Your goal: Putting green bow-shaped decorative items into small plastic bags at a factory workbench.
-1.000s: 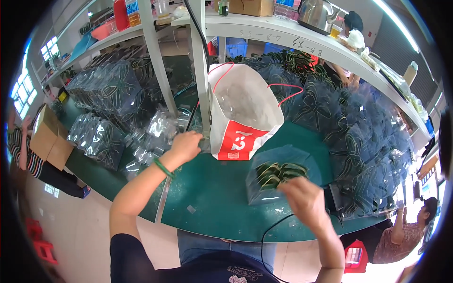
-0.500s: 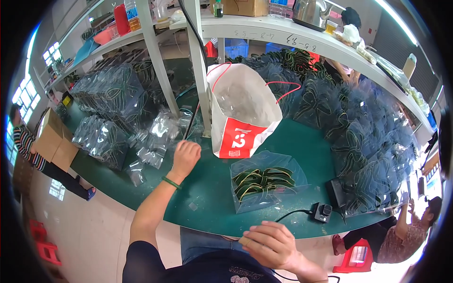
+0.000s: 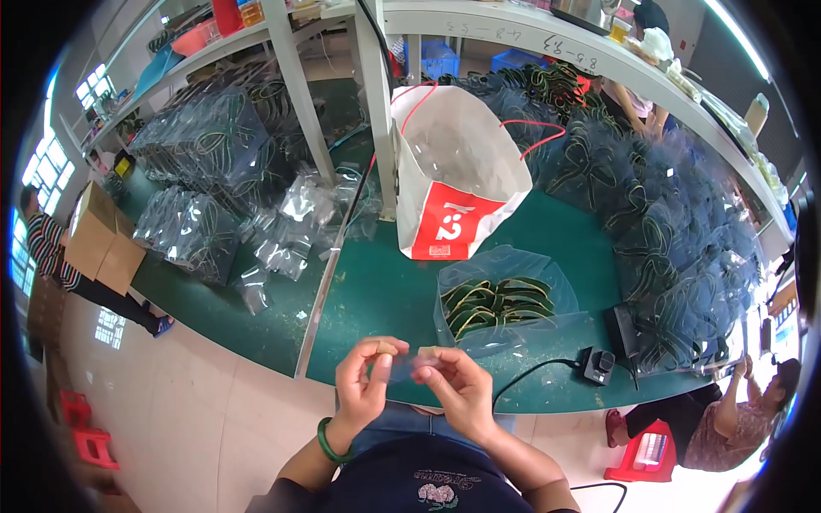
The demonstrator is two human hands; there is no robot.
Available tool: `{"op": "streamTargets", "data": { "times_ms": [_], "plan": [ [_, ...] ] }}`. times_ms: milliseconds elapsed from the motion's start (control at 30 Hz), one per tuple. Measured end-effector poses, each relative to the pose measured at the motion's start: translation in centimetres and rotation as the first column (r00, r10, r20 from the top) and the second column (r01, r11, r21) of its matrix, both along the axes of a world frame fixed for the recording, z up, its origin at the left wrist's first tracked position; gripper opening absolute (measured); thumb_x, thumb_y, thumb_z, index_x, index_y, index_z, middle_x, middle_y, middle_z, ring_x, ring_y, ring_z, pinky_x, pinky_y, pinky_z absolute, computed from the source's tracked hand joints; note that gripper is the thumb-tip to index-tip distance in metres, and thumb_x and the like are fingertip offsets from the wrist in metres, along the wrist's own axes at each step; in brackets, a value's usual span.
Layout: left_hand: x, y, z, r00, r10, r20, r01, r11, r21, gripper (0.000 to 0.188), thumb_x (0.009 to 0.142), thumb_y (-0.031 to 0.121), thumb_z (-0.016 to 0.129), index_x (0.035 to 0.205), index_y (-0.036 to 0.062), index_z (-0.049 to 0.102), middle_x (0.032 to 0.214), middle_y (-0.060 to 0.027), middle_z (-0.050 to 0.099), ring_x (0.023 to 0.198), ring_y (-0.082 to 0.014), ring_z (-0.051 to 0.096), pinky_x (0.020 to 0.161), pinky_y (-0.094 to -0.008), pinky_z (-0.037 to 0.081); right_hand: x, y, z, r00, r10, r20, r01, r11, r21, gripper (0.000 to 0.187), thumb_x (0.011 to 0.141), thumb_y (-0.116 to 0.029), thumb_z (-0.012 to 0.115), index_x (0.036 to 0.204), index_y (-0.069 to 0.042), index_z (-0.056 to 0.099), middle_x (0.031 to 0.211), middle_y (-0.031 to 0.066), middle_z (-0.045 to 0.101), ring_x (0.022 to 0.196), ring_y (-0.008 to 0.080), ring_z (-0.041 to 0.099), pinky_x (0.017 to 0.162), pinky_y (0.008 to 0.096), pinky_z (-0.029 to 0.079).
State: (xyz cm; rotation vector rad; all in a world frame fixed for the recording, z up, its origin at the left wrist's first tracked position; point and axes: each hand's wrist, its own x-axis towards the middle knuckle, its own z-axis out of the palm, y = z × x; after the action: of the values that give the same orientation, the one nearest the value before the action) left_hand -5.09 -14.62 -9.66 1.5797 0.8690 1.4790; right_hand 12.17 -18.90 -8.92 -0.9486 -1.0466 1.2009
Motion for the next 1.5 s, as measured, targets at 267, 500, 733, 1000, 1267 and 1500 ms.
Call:
{"op": "streamTargets", "data": {
  "times_ms": [267,500,733,1000,1267,1500],
  "plan": [
    [-1.5,1.5,6.1,0.888,-0.243,-0.39,0.298,0.95,0.088,0.033,0.098,0.015,0.078,0.122,-0.0062,0.072,0.117,-0.0177,0.077,0.1,-0.0216,0.073,0.089,-0.0371,0.056,4.3,0.1,4.9,0.678,-0.189,0.71,-0.106,0.931,0.349,0.031,0.091,0.001,0.082,0.121,-0.004,0.076,0.106,0.0094,0.077,0.094,0.0202,0.076,0.079,0.0316,0.059],
    [0.7,0.1,6.4,0.981,-0.193,-0.01,0.189,0.969,-0.158,0.015,0.106,0.007,0.07,0.111,-0.0067,0.075,0.101,-0.0137,0.075,0.08,-0.0169,0.073,0.068,-0.0261,0.057,4.5,-1.5,3.4,0.84,-0.322,0.437,0.168,0.919,0.356,0.035,0.086,0.002,0.088,0.117,0.0,0.072,0.114,0.0133,0.074,0.095,0.02,0.074,0.085,0.033,0.06],
    [0.9,-0.2,5.8,0.945,-0.232,0.231,0.293,0.914,-0.281,0.015,0.108,0.005,0.066,0.115,-0.0061,0.071,0.112,-0.0178,0.073,0.089,-0.0223,0.076,0.067,-0.0322,0.064,5.1,-2.2,4.1,0.889,-0.258,0.38,0.177,0.956,0.234,0.028,0.088,0.008,0.084,0.113,0.003,0.072,0.114,0.0145,0.073,0.102,0.0211,0.073,0.088,0.0327,0.06],
    [2.1,4.4,13.2,0.887,-0.416,-0.198,0.445,0.885,0.135,0.009,0.103,-0.006,0.066,0.111,-0.0076,0.07,0.119,-0.021,0.071,0.102,-0.024,0.076,0.082,-0.0336,0.065,10.3,0.7,11.2,0.824,-0.289,0.487,0.05,0.894,0.446,0.023,0.087,0.012,0.082,0.107,0.004,0.073,0.11,0.0125,0.074,0.102,0.0197,0.073,0.087,0.033,0.06],
    [7.5,8.2,14.5,0.821,-0.547,-0.162,0.561,0.826,0.054,0.014,0.102,0.0,0.072,0.115,-0.0042,0.071,0.125,-0.0172,0.071,0.103,-0.0177,0.074,0.092,-0.0304,0.059,13.4,3.0,14.0,0.772,-0.271,0.576,0.052,0.929,0.367,0.056,0.086,0.0,0.089,0.13,-0.002,0.055,0.11,0.0087,0.076,0.104,0.0162,0.073,0.09,0.0313,0.058],
    [9.2,16.3,12.4,0.786,-0.056,-0.616,0.405,0.799,0.444,0.041,0.106,0.03,0.069,0.136,0.0004,0.066,0.107,-0.0109,0.078,0.102,-0.0258,0.075,0.093,-0.0396,0.057,15.2,2.7,13.6,0.657,-0.458,0.599,0.208,0.874,0.439,0.047,0.091,-0.001,0.084,0.131,0.001,0.059,0.096,0.0061,0.081,0.103,0.0124,0.073,0.097,0.0303,0.053]
  ]
}}
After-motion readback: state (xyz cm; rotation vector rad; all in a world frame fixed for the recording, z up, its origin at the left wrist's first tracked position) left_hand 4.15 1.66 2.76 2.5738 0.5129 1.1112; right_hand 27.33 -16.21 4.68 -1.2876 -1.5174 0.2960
